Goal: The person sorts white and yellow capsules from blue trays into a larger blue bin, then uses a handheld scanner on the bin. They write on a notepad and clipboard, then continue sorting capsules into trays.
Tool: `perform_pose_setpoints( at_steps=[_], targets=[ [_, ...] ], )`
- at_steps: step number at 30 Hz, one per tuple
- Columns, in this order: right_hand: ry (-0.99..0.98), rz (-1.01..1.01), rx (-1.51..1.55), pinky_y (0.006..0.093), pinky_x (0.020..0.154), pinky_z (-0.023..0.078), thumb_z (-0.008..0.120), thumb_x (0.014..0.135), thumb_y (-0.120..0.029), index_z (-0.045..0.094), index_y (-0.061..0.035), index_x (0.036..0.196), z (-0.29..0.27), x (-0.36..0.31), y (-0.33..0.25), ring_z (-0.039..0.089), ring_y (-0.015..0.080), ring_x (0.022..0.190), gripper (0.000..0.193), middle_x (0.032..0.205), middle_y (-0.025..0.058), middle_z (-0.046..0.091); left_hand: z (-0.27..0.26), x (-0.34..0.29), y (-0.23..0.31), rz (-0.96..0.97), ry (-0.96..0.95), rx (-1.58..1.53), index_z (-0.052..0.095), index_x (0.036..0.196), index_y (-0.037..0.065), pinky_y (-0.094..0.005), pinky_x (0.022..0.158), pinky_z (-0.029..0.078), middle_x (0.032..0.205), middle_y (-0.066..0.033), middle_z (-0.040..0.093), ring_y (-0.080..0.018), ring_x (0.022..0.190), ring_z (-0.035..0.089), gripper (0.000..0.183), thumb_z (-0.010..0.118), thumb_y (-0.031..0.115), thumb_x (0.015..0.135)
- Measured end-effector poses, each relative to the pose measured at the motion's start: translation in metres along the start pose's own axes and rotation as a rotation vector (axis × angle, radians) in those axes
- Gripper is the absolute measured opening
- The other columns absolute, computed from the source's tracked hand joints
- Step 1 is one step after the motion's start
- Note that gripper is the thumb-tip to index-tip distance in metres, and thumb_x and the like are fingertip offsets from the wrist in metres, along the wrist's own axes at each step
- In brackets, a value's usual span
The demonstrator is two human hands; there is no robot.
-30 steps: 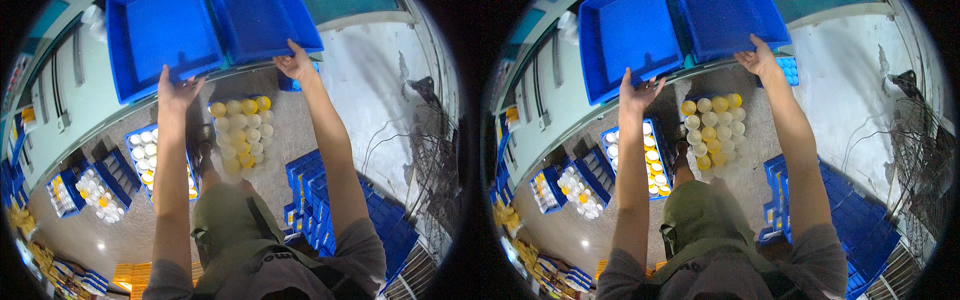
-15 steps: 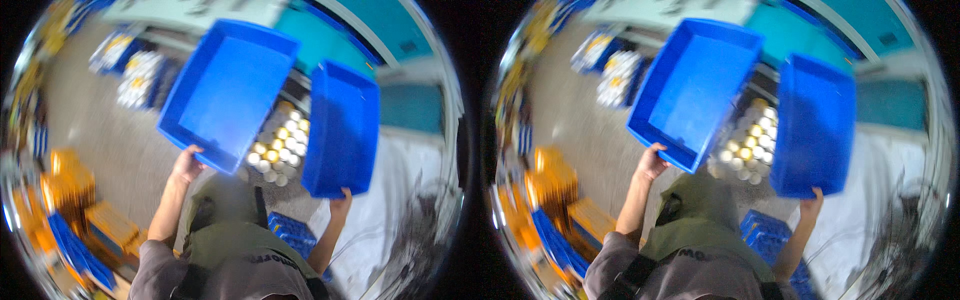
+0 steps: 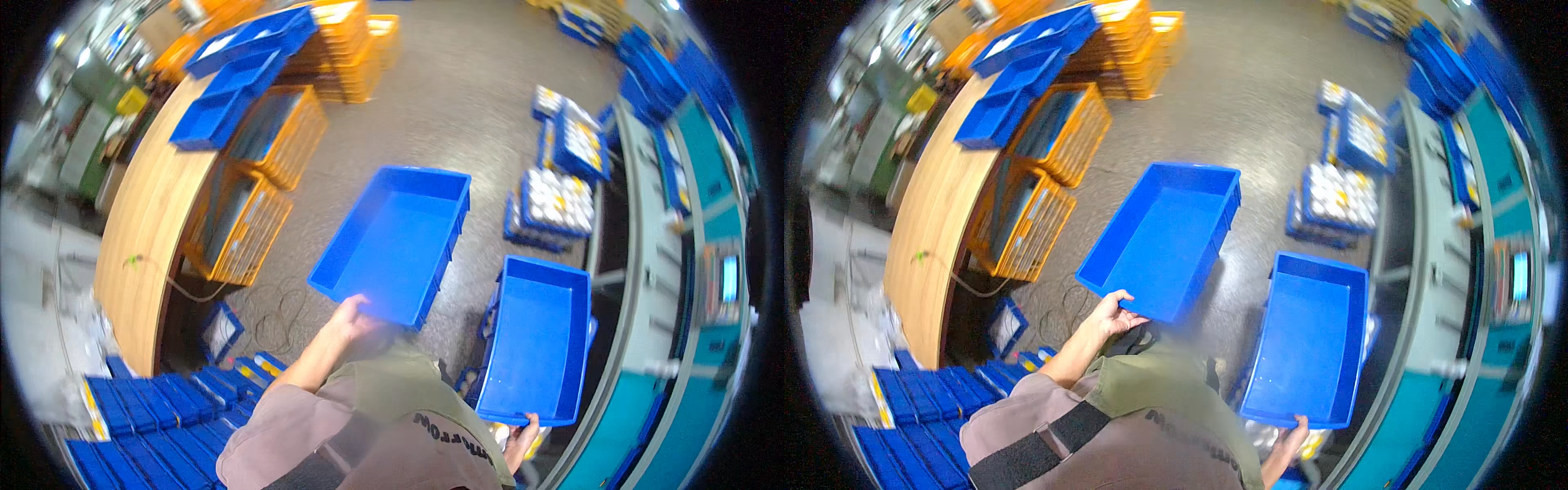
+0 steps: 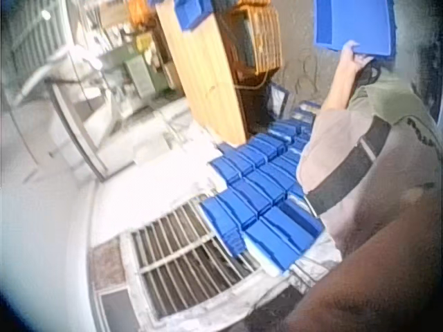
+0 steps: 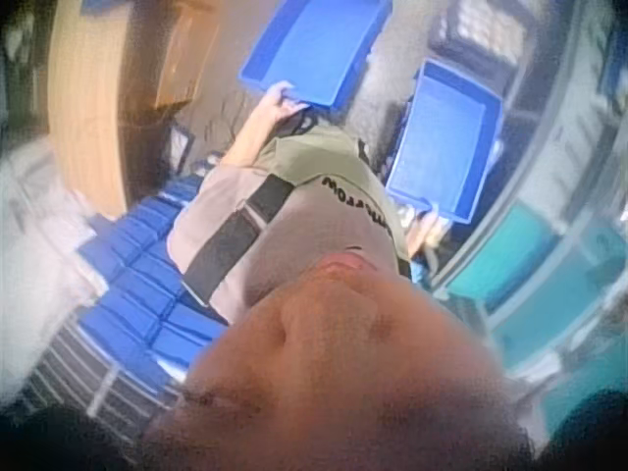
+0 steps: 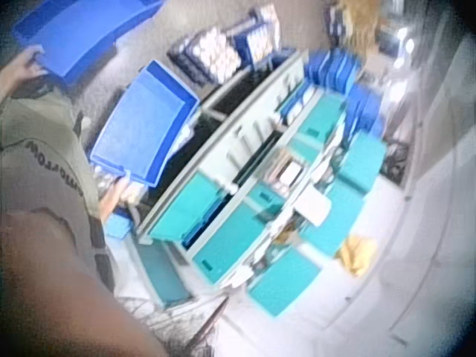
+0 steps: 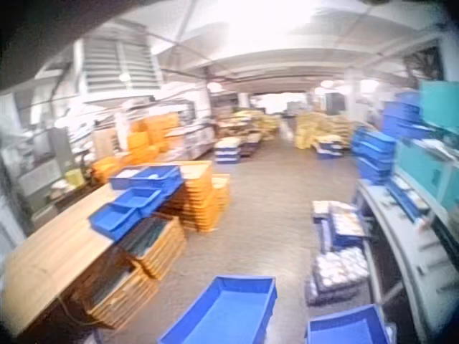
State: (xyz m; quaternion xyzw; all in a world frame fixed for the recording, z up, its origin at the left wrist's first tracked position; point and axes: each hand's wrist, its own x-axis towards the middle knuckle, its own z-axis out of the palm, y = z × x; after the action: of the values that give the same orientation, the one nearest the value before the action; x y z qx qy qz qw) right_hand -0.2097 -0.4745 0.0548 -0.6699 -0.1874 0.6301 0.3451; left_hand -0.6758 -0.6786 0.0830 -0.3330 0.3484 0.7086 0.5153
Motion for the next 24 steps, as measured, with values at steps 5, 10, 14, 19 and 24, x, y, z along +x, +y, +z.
perform_pose_setpoints(
  at_steps=[5, 10, 14, 19, 24],
  targets=[
    [-0.413, 0.015, -0.173, 0.0338, 0.060, 0.051, 0.056, 0.075, -0.014, 0.056, -0.0017, 0.105, 0.224, 0.015, -0.015, 0.060, 0.0212, 0.080, 0.032, 0.094, 0.0072, 0.059, -0.048, -0.020, 0.096, 0.276, -0.114, -0.321, 0.030, 0.138, -0.002, -0.0574, 0.106, 0.038, 0.132, -0.0248, 0.048, -0.0435, 0.123, 0.047, 0.067, 0.051, 0.003, 0.074],
    [-0.655, -0.001, -0.386, 0.0344, 0.050, 0.046, 0.058, 0.076, -0.013, 0.055, -0.0059, 0.093, 0.461, -0.018, 0.015, 0.060, 0.0227, 0.074, 0.018, 0.087, 0.0060, 0.058, -0.074, -0.054, 0.195, 0.780, -0.009, -0.349, 0.031, 0.136, 0.000, -0.0577, 0.104, 0.040, 0.131, -0.0192, 0.046, -0.0409, 0.120, 0.047, 0.065, 0.054, 0.004, 0.075],
    [-0.899, 0.098, -0.500, 0.0449, 0.086, 0.047, 0.059, 0.078, -0.013, 0.054, -0.0056, 0.109, 0.634, -0.064, 0.043, 0.057, 0.0249, 0.097, 0.032, 0.104, 0.0063, 0.059, -0.097, -0.073, 0.271, 0.949, 0.211, -0.707, 0.034, 0.133, 0.004, -0.0556, 0.103, 0.042, 0.129, -0.0176, 0.043, -0.0379, 0.118, 0.047, 0.063, 0.059, 0.005, 0.076],
    [-1.252, 0.181, -0.543, 0.0445, 0.093, 0.046, 0.060, 0.080, -0.013, 0.048, -0.0085, 0.122, 0.827, -0.154, 0.093, 0.056, 0.0252, 0.106, 0.044, 0.116, 0.0073, 0.057, -0.122, -0.062, 0.359, 1.172, 0.344, -0.908, 0.038, 0.127, -0.001, -0.0567, 0.101, 0.042, 0.127, -0.0195, 0.045, -0.0394, 0.116, 0.047, 0.052, 0.058, 0.005, 0.079],
    [-1.498, 0.258, -0.675, 0.0380, 0.075, 0.059, 0.058, 0.086, -0.017, 0.047, -0.0020, 0.122, 1.000, -0.246, 0.175, 0.064, 0.0251, 0.095, 0.040, 0.108, 0.0106, 0.061, -0.154, -0.023, 0.453, 1.226, 0.319, -1.019, 0.035, 0.128, -0.004, -0.0607, 0.102, 0.041, 0.127, -0.0215, 0.042, -0.0398, 0.118, 0.046, 0.051, 0.056, 0.005, 0.082]
  ],
)
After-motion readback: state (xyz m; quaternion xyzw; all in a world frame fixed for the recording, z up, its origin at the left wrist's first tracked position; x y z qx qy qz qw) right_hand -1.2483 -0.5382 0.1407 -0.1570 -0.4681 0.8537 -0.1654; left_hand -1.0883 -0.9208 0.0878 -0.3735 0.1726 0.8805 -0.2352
